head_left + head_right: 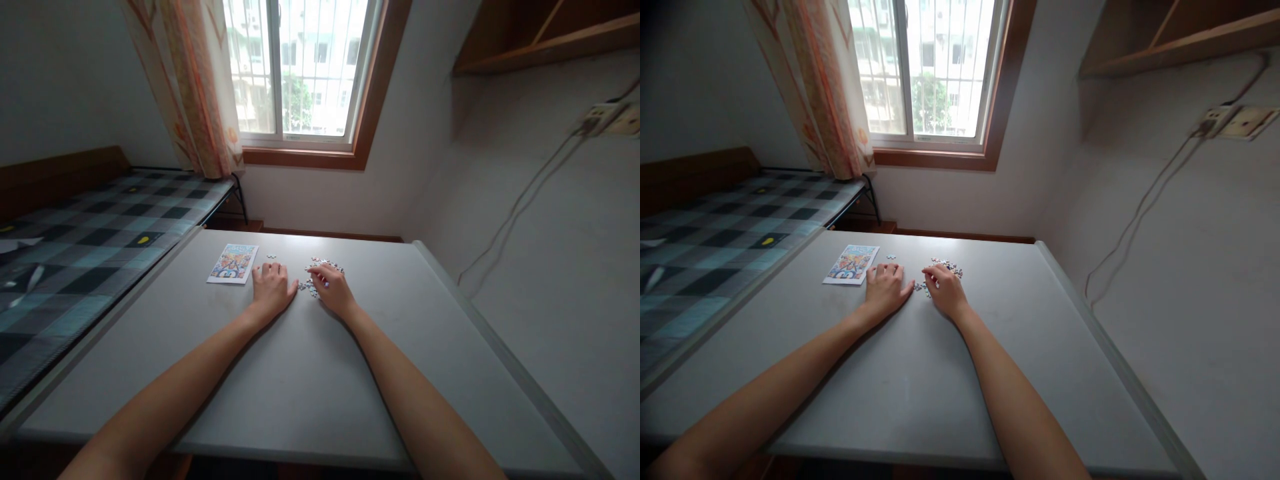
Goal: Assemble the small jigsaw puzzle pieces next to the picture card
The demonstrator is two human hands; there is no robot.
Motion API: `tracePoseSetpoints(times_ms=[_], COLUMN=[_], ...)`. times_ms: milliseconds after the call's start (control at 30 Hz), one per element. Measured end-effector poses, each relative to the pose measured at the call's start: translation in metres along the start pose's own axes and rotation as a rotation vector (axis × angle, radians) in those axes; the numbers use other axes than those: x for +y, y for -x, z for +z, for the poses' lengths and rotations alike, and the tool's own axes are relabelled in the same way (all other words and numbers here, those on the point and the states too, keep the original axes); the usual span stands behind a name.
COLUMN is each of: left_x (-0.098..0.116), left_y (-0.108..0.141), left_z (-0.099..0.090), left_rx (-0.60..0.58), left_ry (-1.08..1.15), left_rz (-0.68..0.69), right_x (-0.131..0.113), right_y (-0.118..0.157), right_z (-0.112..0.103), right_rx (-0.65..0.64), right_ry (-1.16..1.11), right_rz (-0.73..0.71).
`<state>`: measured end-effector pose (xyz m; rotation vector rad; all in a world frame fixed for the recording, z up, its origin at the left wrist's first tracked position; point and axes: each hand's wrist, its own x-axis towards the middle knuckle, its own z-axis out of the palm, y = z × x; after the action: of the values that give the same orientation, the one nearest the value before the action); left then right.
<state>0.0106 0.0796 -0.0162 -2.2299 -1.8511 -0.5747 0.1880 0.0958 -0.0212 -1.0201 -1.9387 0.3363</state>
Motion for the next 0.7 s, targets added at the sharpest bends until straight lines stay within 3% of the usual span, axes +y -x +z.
tracePoseSetpoints(times_ms=[467, 700], left_x=[-0.017, -0.015], left_y=[-0.02, -0.021], left_z=[0.023, 0.021], left_rx=[-0.103, -0.158], left_ry=[0.11, 0.015], left_rz=[-0.114, -0.125], right_x=[0.002, 0.003], right_y=[0.001, 0.001], right_z=[0.002, 0.003], right_rx=[-0.025, -0.019], right_ry=[0.021, 0.028], right_rz=[0.007, -0.011])
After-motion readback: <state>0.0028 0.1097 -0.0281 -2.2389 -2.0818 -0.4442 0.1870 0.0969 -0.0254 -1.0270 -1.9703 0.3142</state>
